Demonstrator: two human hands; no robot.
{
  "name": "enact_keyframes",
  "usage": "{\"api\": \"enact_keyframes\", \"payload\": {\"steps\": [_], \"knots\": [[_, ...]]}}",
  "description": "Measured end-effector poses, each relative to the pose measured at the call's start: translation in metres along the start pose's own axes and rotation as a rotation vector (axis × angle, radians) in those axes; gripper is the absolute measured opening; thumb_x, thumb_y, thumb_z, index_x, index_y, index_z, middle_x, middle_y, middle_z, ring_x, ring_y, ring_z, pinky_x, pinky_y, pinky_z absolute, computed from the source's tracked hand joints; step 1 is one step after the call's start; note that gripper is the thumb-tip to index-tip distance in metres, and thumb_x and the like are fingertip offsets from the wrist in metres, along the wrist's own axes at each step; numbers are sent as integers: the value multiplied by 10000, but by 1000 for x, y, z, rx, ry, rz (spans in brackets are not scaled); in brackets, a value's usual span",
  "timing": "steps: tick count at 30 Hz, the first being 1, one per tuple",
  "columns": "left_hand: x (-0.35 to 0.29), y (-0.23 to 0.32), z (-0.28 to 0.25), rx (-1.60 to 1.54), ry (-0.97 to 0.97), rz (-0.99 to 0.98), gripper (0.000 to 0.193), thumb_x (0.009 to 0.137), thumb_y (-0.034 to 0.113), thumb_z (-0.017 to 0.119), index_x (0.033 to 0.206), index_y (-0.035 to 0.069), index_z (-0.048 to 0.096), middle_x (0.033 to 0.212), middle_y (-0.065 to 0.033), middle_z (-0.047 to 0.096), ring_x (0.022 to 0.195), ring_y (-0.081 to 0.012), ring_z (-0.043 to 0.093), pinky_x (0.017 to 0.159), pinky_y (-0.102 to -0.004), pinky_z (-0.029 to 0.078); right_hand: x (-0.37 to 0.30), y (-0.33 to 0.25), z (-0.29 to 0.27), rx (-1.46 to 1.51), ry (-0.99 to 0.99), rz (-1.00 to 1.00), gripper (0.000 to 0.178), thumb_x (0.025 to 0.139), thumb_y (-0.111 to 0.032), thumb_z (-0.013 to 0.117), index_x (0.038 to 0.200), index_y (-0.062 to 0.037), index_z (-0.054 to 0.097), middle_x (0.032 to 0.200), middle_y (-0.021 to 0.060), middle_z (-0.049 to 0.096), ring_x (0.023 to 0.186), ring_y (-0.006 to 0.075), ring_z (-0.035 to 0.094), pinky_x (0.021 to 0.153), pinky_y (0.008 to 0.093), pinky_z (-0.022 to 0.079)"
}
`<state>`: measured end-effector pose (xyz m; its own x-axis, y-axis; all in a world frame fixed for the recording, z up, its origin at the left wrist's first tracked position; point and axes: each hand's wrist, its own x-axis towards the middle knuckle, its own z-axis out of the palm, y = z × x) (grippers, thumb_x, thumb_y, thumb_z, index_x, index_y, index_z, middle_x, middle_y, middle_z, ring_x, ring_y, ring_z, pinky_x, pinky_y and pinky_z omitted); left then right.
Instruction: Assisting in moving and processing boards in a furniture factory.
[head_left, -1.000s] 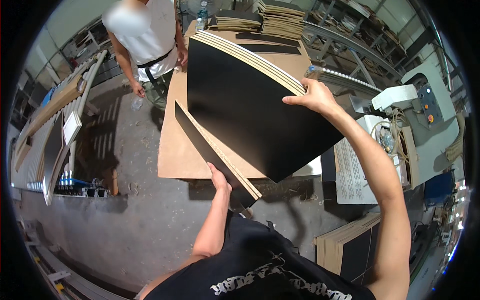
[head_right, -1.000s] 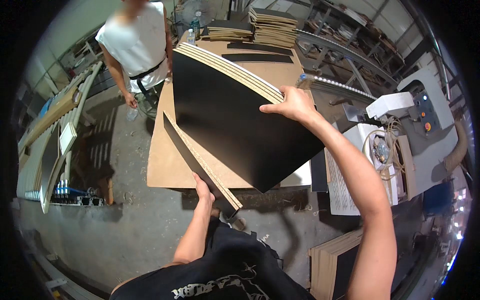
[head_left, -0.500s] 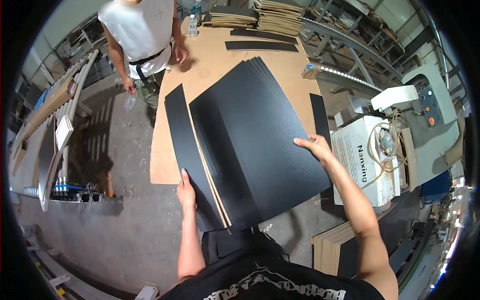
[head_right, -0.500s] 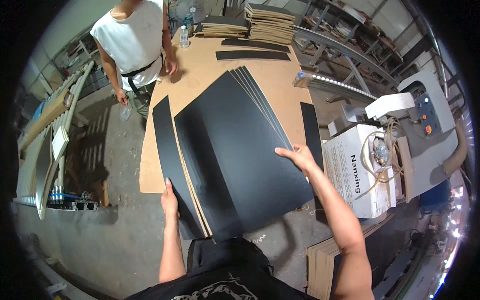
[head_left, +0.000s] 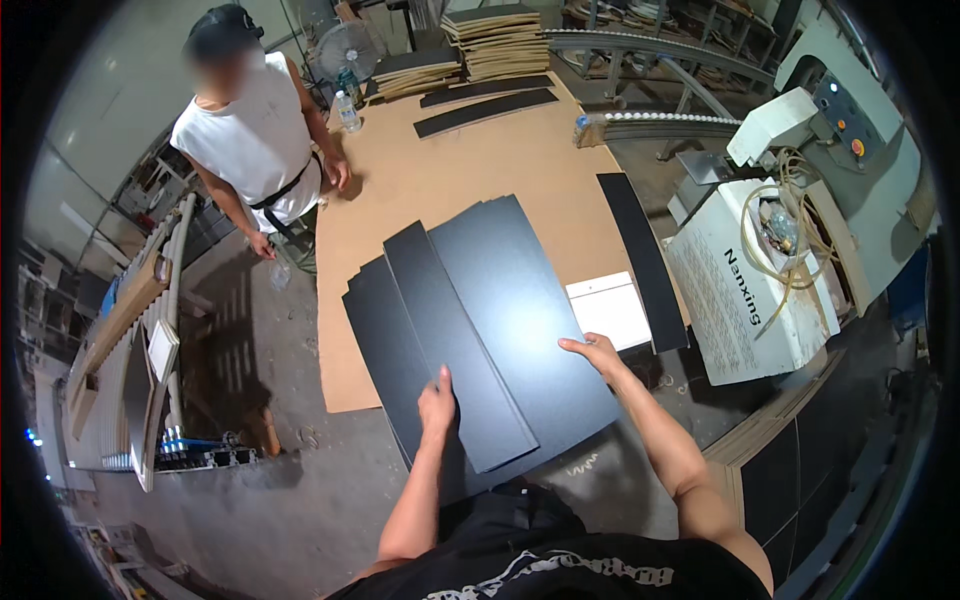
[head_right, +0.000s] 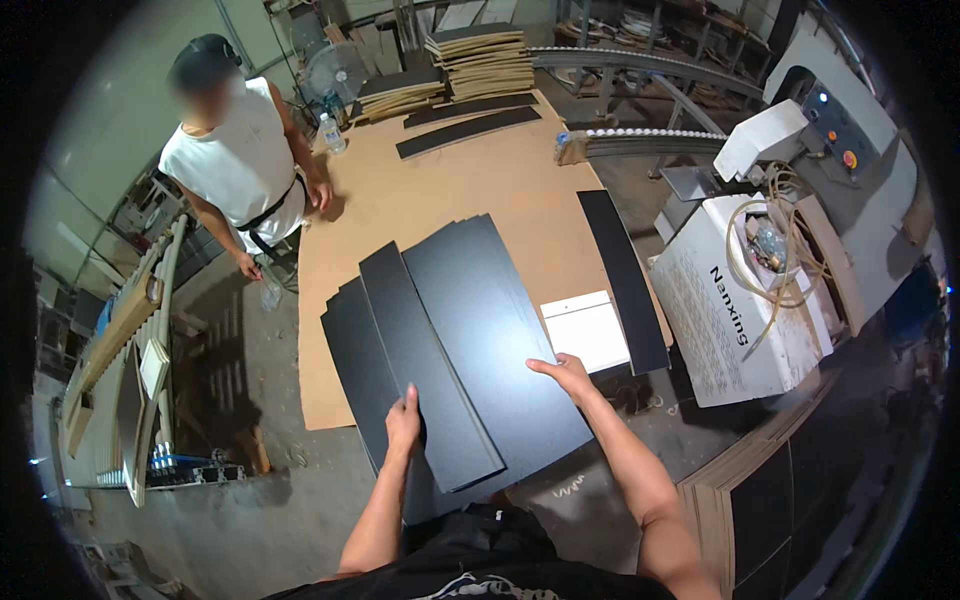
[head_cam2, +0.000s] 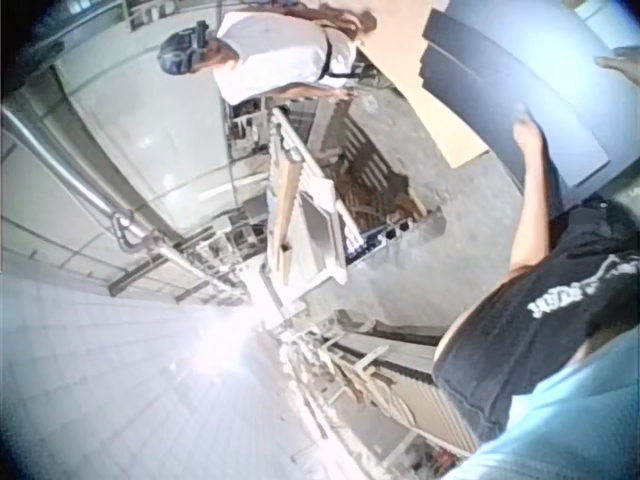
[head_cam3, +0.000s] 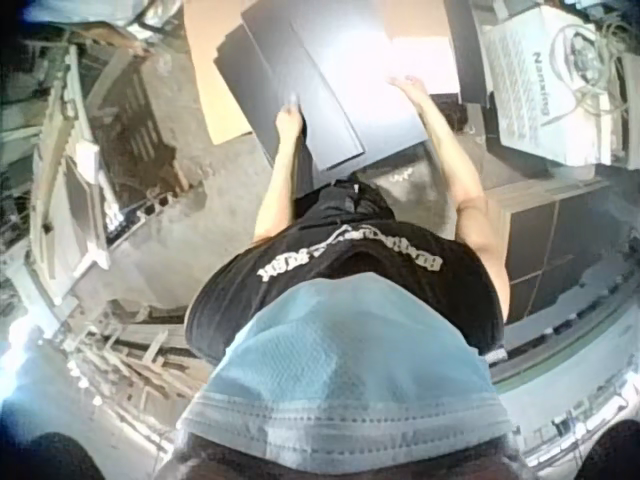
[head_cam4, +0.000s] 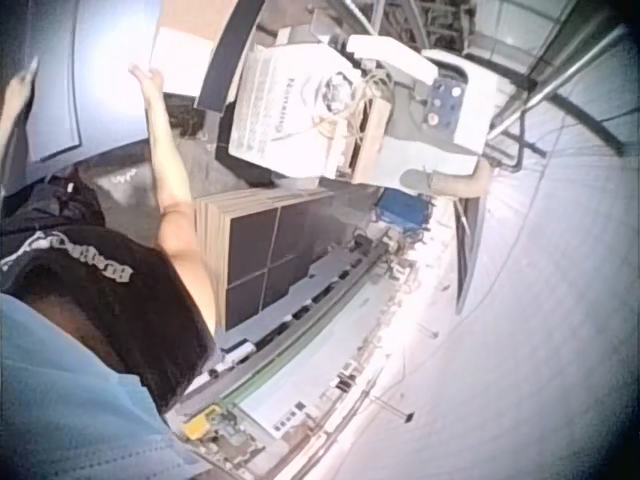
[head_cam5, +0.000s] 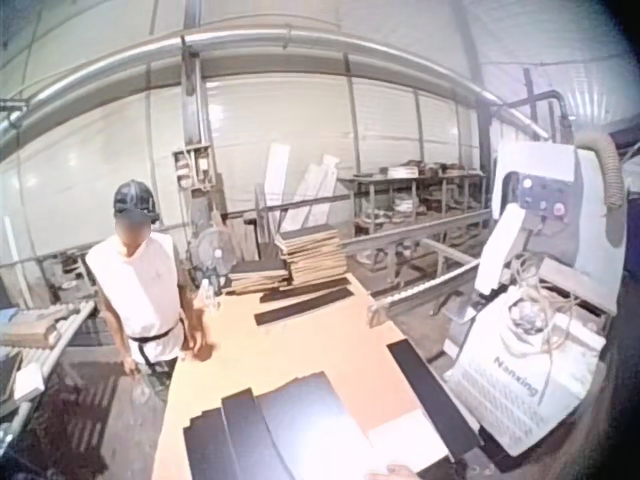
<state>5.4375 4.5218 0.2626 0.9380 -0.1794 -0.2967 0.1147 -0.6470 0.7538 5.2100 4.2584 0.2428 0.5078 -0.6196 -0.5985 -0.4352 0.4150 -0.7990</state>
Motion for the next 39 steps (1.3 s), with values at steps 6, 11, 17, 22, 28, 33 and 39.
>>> {"api": "enact_keyframes", "payload": {"steps": [6, 11, 17, 22, 28, 33, 39], "knots": [[28, -52, -83, 234, 49, 137, 662, 886, 618, 648, 940, -42, 658, 824, -176, 694, 759, -348, 657, 715, -454, 510, -7, 10, -10, 39, 37, -33, 697, 779, -342, 859, 1186, 152, 585, 1041, 227, 696, 893, 271, 715, 808, 357, 583], [24, -136, -73, -574, -536, -397, 967, 865, 761, 546, 1471, 15, 436, 1503, -188, 465, 1349, -348, 473, 1102, -439, 397, -36, -8, -17, -683, 165, -127, 770, 826, -439, 789, 1270, 152, 570, 1145, 276, 682, 1035, 301, 691, 930, 348, 526], [32, -145, -82, -640, -790, -544, 870, 895, 656, 603, 1488, 46, 419, 1502, -153, 468, 1354, -312, 465, 1114, -458, 389, -140, -73, -88, -449, 462, -478, 505, 956, -399, 644, 1241, 18, 655, 993, 193, 732, 916, 197, 678, 825, 337, 512], [19, -128, -68, -699, -743, -475, 773, 913, 567, 643, 1470, 69, 447, 1475, -128, 501, 1337, -298, 481, 1117, -454, 387, -139, 125, -65, -181, 270, -135, 619, 938, -549, 628, 1216, 2, 670, 1154, 180, 697, 1150, 280, 631, 979, 378, 486], [74, -124, -76, -21, -818, -440, 864, 907, 713, 531, 1429, 27, 481, 1418, -194, 530, 1211, -334, 558, 1069, -531, 397, -153, 221, 108, 855, -40, 125, 1009, 915, -665, 576, 1572, -21, 160, 1577, 139, 333, 1440, 324, 330, 1097, 544, 379], [196, -7, -83, 459, -341, 365, 766, 929, 699, 492, 824, -34, 686, 678, -184, 667, 670, -261, 677, 669, -423, 523, -139, 212, 184, 1123, 84, -94, 967, 925, -685, 527, 1579, -58, 189, 1627, 85, 269, 1465, 289, 285, 1195, 487, 225], [412, 147, -20, 458, -403, 799, 798, 855, 734, 583, 1025, -41, 671, 974, -197, 703, 909, -288, 671, 807, -411, 525, -120, 170, 216, 1358, 219, -109, 810, 969, -583, 549, 1518, -24, 340, 1540, 99, 420, 1405, 280, 393, 1166, 444, 320]]}}
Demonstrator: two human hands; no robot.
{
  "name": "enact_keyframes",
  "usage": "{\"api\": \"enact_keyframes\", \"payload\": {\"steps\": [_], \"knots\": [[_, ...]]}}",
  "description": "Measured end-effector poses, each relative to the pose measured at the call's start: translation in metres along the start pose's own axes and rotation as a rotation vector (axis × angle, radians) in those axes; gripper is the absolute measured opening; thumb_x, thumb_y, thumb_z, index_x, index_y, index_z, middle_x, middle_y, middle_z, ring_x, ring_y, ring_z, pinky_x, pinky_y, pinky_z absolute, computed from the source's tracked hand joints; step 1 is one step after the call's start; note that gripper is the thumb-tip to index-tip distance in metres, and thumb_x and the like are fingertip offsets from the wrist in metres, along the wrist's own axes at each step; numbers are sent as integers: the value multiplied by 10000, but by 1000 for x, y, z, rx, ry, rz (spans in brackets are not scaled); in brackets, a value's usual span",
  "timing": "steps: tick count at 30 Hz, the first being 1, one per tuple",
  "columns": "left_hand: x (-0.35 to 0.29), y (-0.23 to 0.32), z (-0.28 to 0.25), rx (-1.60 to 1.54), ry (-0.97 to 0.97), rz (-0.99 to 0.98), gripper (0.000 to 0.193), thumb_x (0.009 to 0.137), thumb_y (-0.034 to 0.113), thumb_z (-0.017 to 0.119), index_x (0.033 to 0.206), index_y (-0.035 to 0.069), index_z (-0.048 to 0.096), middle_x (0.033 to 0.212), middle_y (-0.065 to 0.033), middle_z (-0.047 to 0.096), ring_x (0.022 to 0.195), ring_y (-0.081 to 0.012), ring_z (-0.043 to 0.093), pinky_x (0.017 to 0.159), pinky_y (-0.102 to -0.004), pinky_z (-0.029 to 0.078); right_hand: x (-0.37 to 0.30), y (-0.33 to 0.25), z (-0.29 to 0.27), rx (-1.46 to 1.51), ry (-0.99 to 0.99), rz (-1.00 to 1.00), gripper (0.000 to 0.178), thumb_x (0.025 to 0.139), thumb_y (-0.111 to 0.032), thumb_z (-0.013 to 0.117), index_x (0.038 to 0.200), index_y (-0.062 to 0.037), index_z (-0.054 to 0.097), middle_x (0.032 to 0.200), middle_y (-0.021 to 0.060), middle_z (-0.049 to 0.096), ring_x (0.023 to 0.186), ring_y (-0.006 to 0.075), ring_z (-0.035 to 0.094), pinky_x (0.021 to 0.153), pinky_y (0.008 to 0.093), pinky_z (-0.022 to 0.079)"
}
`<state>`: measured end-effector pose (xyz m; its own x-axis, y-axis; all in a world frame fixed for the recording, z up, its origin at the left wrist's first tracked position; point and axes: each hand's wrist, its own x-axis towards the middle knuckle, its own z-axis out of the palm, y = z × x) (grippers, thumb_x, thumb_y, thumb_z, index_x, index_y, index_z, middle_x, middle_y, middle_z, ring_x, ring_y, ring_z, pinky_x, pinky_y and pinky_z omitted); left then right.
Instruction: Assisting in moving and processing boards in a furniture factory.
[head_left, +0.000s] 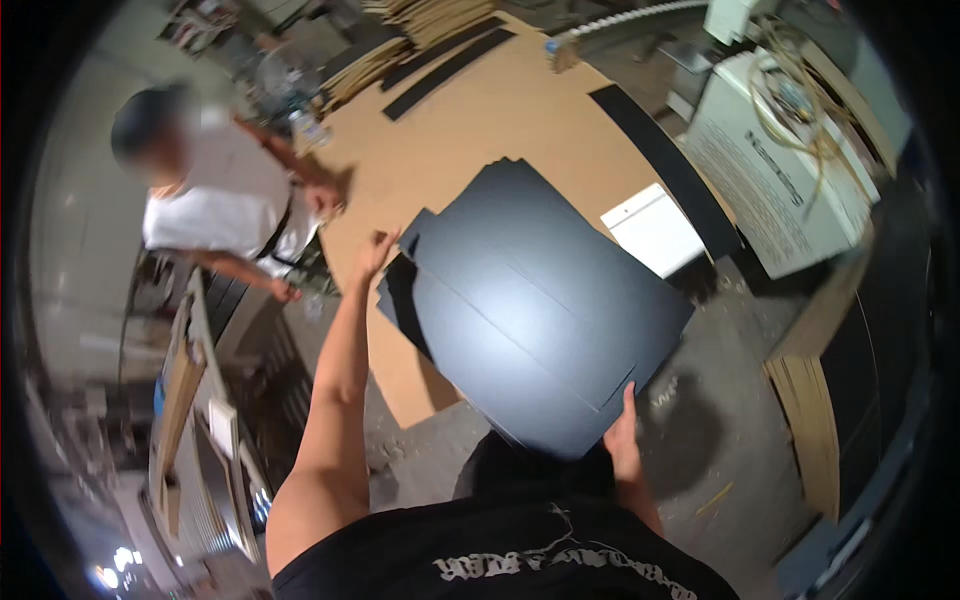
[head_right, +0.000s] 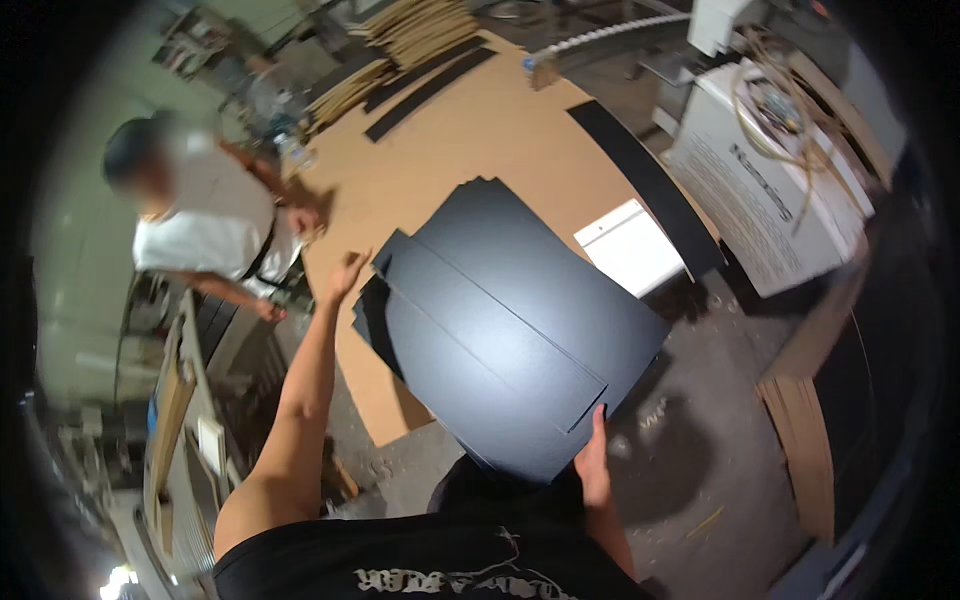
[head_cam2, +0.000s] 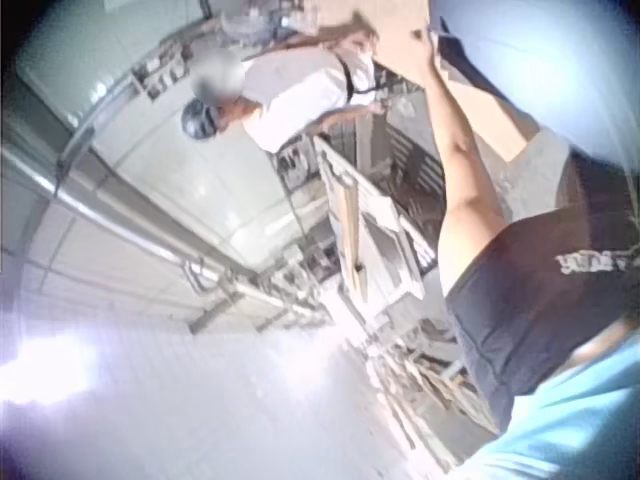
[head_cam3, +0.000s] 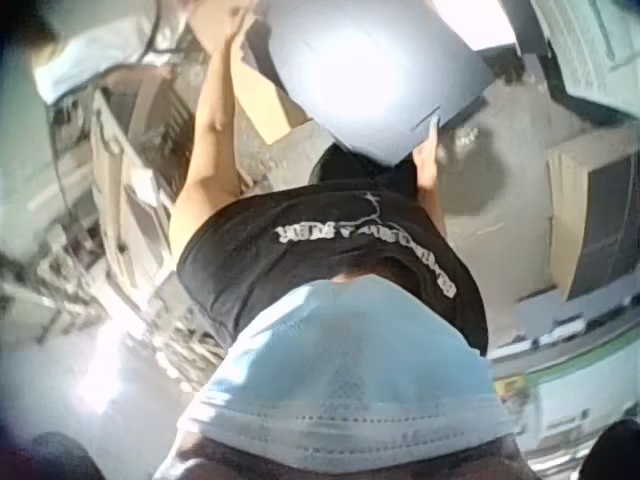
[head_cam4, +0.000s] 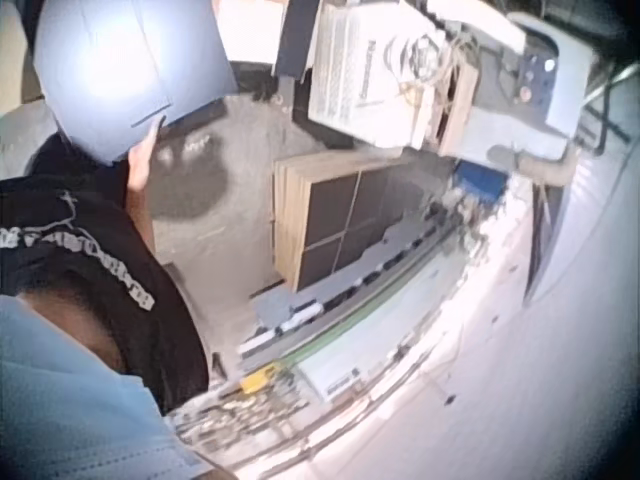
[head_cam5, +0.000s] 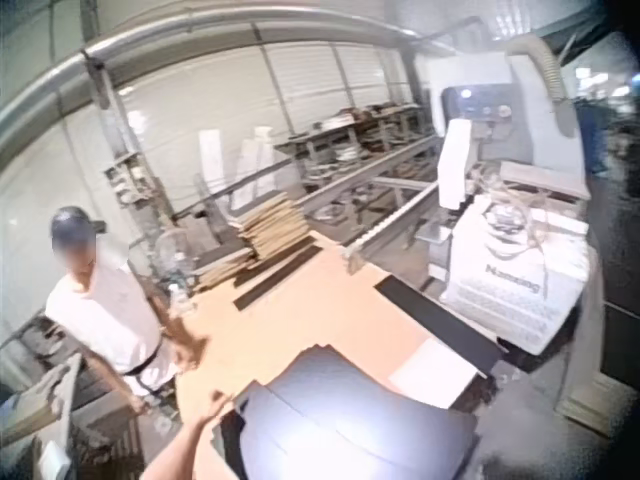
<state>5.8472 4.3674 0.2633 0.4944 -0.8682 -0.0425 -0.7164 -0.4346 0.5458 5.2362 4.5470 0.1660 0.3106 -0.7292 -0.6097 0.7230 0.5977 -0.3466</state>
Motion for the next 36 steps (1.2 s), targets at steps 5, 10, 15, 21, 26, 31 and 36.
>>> {"api": "enact_keyframes", "payload": {"steps": [5, 10, 15, 21, 26, 31, 36], "knots": [[108, 28, 73, -122, -518, -88, 1015, 778, 831, 563, 1298, -39, 616, 1265, -208, 655, 1168, -316, 621, 1004, -411, 467, -15, -5, 40, -183, 126, -248, 723, 984, -615, 496, 1424, -42, 483, 1357, 79, 567, 1230, 233, 545, 1057, 419, 443], [56, 32, 83, -181, -292, 366, 952, 789, 688, 695, 1347, -72, 560, 1357, -299, 568, 1313, -387, 521, 1094, -461, 412, -12, 7, 73, -228, 31, -260, 624, 980, -549, 568, 1377, -69, 522, 1230, 50, 633, 1131, 184, 593, 1027, 366, 445], [49, 38, 74, -98, -290, 233, 1001, 777, 717, 694, 1335, -102, 553, 1364, -305, 560, 1324, -397, 509, 1097, -454, 408, 2, 28, 48, -104, 317, -257, 735, 944, -413, 679, 1474, -7, 371, 1412, 108, 523, 1321, 216, 474, 1138, 378, 343], [18, 49, 80, -69, -422, 238, 980, 771, 711, 712, 1321, -89, 577, 1310, -286, 606, 1273, -384, 557, 1066, -444, 436, -30, 32, 18, -25, 253, -302, 548, 957, -271, 684, 1391, 7, 499, 1325, 136, 606, 1246, 270, 574, 1059, 420, 463], [8, 0, 75, -233, -627, 185, 849, 778, 606, 780, 1206, -114, 644, 1167, -235, 684, 1114, -325, 641, 958, -407, 504, -62, 12, 7, -89, 31, 5, 608, 990, -372, 617, 1390, 65, 483, 1335, 186, 599, 1255, 289, 580, 1061, 419, 470], [-14, 54, 63, -183, -711, 68, 857, 825, 559, 761, 1332, -99, 550, 1311, -229, 604, 1204, -305, 583, 1044, -418, 442, -43, 37, -4, -211, 662, -266, 1030, 791, -584, 772, 1483, 60, 363, 1467, 190, 477, 1356, 298, 457, 1123, 401, 364], [52, -29, 79, -545, -1118, -92, 801, 905, 523, 677, 1435, -35, 458, 1444, -184, 509, 1339, -281, 471, 1133, -415, 360, -36, 36, -1, -273, 510, -303, 796, 871, -506, 729, 1402, 36, 490, 1349, 146, 582, 1198, 220, 583, 1022, 361, 464]]}}
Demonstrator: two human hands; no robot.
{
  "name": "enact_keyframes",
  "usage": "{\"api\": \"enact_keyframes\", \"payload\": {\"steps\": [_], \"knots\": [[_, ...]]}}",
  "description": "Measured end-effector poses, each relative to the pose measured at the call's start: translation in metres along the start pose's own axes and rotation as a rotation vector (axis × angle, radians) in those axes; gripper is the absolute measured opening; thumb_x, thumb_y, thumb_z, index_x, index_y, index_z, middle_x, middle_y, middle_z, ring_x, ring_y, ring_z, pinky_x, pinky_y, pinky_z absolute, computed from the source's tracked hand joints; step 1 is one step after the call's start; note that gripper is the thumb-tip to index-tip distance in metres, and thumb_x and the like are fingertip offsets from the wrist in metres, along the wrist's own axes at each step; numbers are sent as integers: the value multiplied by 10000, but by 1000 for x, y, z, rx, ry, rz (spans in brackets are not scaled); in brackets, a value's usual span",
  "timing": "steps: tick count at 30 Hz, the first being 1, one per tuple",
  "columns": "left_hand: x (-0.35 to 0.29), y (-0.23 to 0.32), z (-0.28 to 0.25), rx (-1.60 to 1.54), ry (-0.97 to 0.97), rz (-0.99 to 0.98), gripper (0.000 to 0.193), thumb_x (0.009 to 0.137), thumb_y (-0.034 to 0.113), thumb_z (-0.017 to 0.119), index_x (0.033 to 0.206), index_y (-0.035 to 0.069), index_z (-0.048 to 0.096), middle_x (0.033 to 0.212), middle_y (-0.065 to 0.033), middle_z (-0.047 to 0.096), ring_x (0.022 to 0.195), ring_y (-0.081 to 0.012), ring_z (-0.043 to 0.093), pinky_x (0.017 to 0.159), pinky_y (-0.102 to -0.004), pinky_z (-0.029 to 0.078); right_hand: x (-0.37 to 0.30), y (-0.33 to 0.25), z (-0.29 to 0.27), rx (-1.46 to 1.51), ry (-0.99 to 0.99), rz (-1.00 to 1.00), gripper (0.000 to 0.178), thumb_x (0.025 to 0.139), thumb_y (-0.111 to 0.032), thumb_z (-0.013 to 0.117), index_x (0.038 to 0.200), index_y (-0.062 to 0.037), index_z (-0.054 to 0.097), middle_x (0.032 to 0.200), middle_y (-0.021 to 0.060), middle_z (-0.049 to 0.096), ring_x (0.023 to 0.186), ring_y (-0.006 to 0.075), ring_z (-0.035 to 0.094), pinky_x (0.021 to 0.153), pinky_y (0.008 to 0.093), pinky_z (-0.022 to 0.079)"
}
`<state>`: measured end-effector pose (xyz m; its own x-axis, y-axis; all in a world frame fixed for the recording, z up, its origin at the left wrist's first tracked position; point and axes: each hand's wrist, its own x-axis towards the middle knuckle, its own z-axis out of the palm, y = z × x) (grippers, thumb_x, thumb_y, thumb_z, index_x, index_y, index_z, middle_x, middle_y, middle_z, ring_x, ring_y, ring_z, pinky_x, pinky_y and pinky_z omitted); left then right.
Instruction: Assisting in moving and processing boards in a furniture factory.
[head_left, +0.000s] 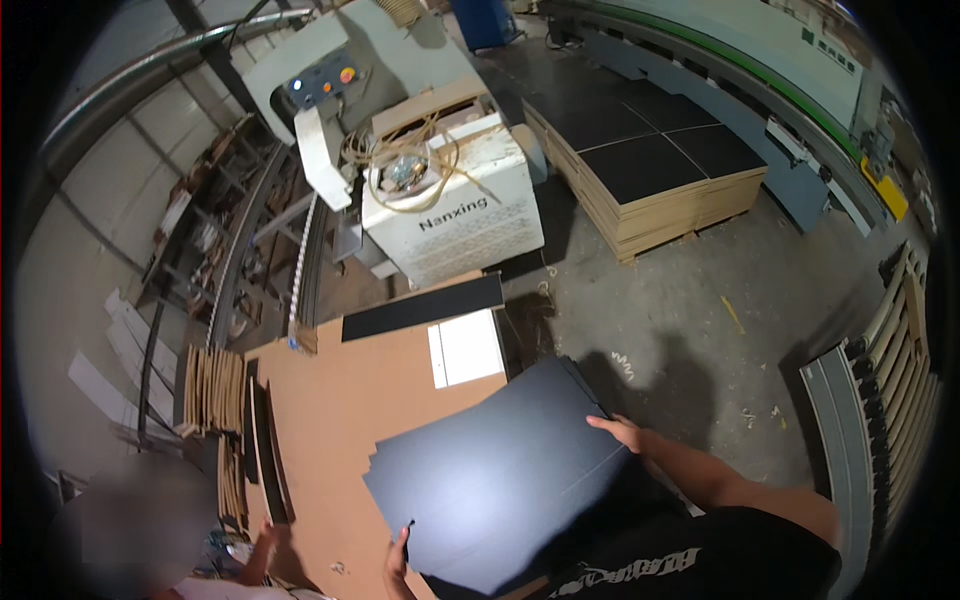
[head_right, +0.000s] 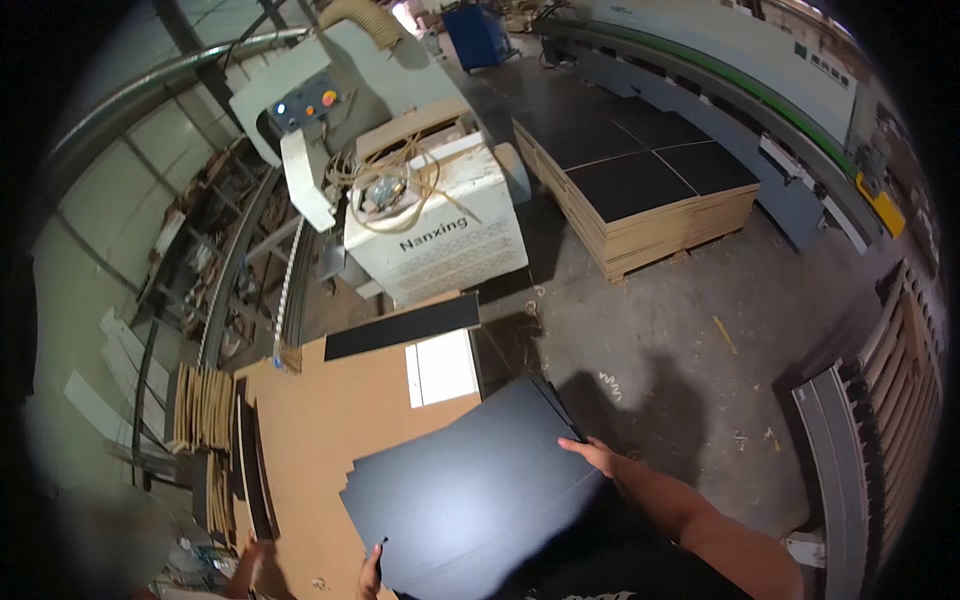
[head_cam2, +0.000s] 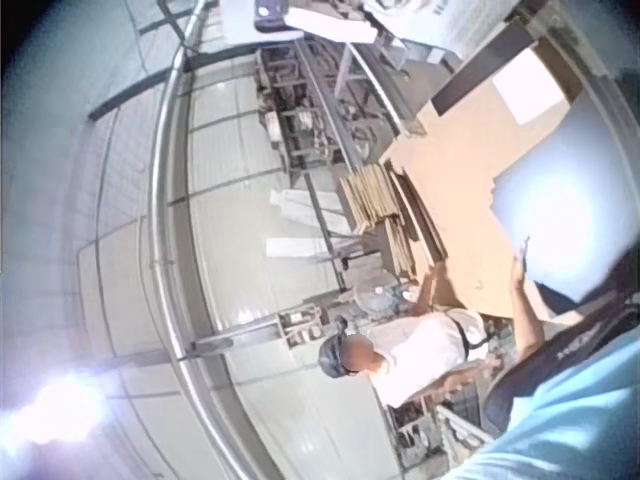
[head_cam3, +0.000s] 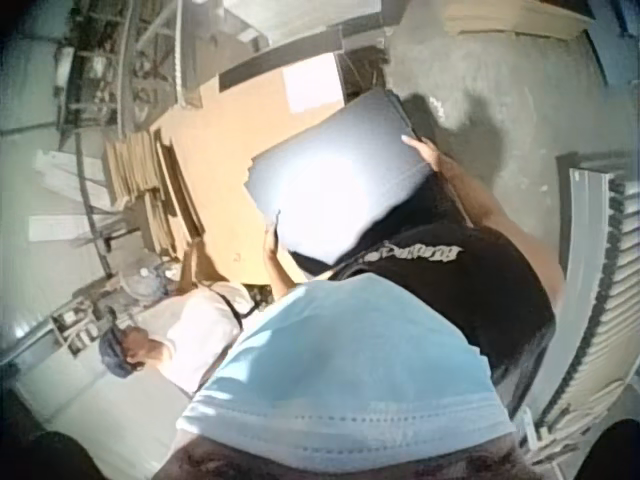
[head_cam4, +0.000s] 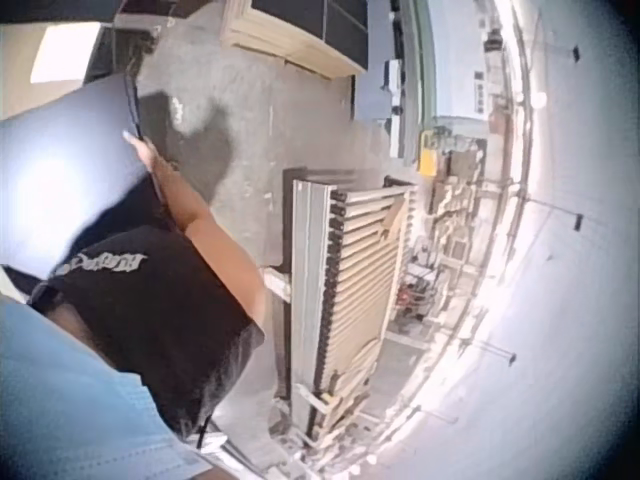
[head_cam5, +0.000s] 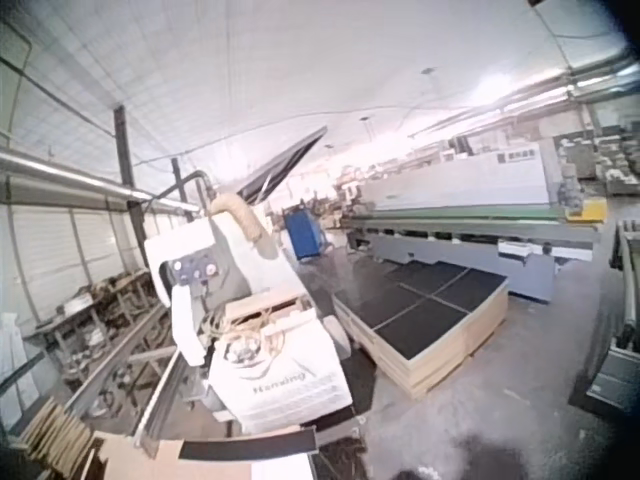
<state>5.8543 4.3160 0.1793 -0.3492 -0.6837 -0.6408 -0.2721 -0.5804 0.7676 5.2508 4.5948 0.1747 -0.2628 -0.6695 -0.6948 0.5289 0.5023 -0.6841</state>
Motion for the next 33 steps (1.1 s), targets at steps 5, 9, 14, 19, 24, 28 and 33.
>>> {"api": "enact_keyframes", "payload": {"steps": [5, 9, 14, 19, 24, 28, 33], "knots": [[-13, 44, 39, -117, -16, -11, 706, 922, 519, 644, 1393, 9, 515, 1384, -160, 559, 1284, -287, 516, 1103, -408, 394, -44, -37, -2, 121, -217, 15, 878, 858, -585, 702, 1456, 4, 445, 1429, 166, 525, 1329, 264, 481, 1106, 396, 391], [-7, 78, 83, -135, -40, 75, 695, 919, 514, 648, 1381, 9, 524, 1369, -160, 569, 1264, -287, 530, 1095, -408, 402, -21, -31, -22, -92, 58, 139, 911, 857, -624, 667, 1473, 0, 421, 1496, 190, 463, 1367, 292, 451, 1128, 418, 361], [-61, 54, 160, -245, -18, 37, 682, 915, 507, 652, 1365, 8, 536, 1350, -160, 581, 1240, -287, 548, 1085, -407, 413, -76, -96, -106, 382, -203, 223, 588, 994, -478, 539, 1278, 33, 600, 1178, 144, 691, 1037, 258, 683, 953, 407, 531], [-10, 128, 321, -127, -36, 160, 671, 904, 445, 664, 1381, -6, 526, 1297, -164, 608, 1184, -284, 583, 1020, -413, 467, -135, -126, -221, 190, 182, -63, 704, 874, -526, 698, 1322, 3, 576, 1225, 117, 672, 1107, 245, 652, 1036, 420, 476], [45, 219, 484, -71, -230, 138, 711, 871, 435, 705, 1377, -34, 532, 1301, -186, 613, 1211, -281, 573, 1039, -391, 449, -152, -68, -383, 421, 305, -286, 804, 875, -530, 708, 1468, -58, 439, 1434, 122, 523, 1327, 274, 481, 1132, 432, 370], [92, 276, 595, 117, -404, 256, 725, 845, 432, 752, 1352, -46, 552, 1261, -173, 642, 1145, -252, 618, 973, -373, 494, -187, -109, -394, 490, 399, -430, 805, 918, -543, 649, 1507, -60, 388, 1488, 118, 470, 1353, 302, 443, 1149, 447, 338], [137, 359, 718, 167, -634, 248, 773, 850, 451, 743, 1377, -68, 518, 1302, -193, 613, 1180, -267, 596, 1019, -376, 463, -194, -113, -448, 540, 507, -589, 834, 940, -609, 566, 1518, -44, 360, 1512, 116, 445, 1378, 309, 423, 1153, 446, 324]]}}
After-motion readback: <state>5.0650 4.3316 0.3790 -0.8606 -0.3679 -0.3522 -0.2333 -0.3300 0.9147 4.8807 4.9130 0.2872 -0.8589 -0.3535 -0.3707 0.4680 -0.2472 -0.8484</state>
